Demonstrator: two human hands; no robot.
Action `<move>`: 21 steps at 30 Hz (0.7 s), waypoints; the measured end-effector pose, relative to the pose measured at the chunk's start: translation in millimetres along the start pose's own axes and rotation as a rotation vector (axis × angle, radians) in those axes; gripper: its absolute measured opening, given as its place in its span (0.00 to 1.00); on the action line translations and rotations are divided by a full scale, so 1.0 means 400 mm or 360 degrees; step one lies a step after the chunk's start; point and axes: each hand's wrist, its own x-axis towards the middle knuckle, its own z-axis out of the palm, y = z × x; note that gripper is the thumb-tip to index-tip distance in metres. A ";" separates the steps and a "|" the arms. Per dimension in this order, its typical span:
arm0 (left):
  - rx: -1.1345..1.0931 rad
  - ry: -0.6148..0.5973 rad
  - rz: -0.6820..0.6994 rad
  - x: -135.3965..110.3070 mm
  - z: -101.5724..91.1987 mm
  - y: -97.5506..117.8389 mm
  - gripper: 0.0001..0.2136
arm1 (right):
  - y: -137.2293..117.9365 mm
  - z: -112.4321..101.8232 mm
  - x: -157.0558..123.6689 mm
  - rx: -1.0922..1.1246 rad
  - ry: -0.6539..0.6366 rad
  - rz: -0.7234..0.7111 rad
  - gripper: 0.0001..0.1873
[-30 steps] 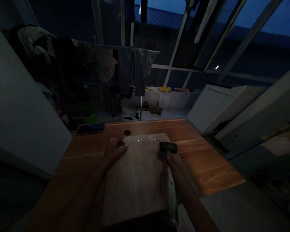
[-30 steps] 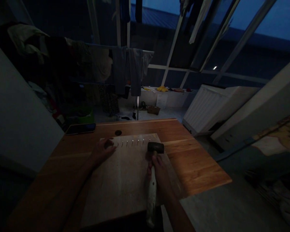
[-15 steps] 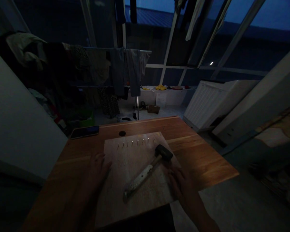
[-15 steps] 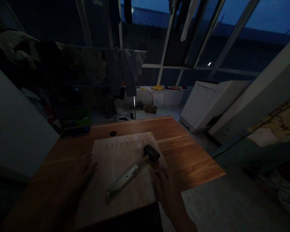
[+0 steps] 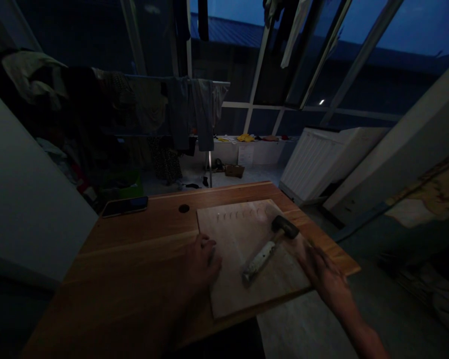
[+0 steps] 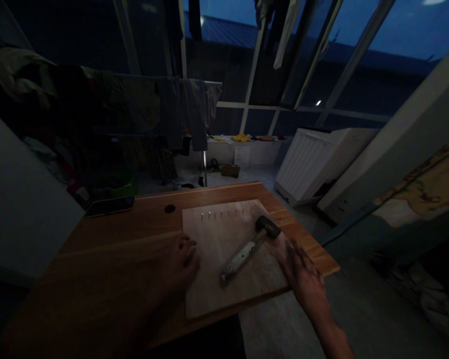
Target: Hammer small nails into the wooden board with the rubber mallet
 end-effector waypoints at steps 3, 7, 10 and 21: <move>-0.0011 -0.0160 0.0169 0.052 0.038 0.056 0.15 | 0.077 -0.035 0.037 0.0015 0.0026 0.0193 0.39; 0.0004 -0.0328 0.0365 0.086 0.054 0.094 0.17 | 0.128 -0.076 0.074 -0.0030 0.0055 0.0354 0.42; 0.0115 -0.0331 0.0494 0.065 0.063 0.119 0.17 | 0.126 -0.088 0.086 -0.0029 0.0072 0.0309 0.41; 0.0183 -0.0300 0.0448 -0.037 0.117 0.163 0.21 | 0.060 -0.067 0.065 -0.0127 0.0062 0.0295 0.34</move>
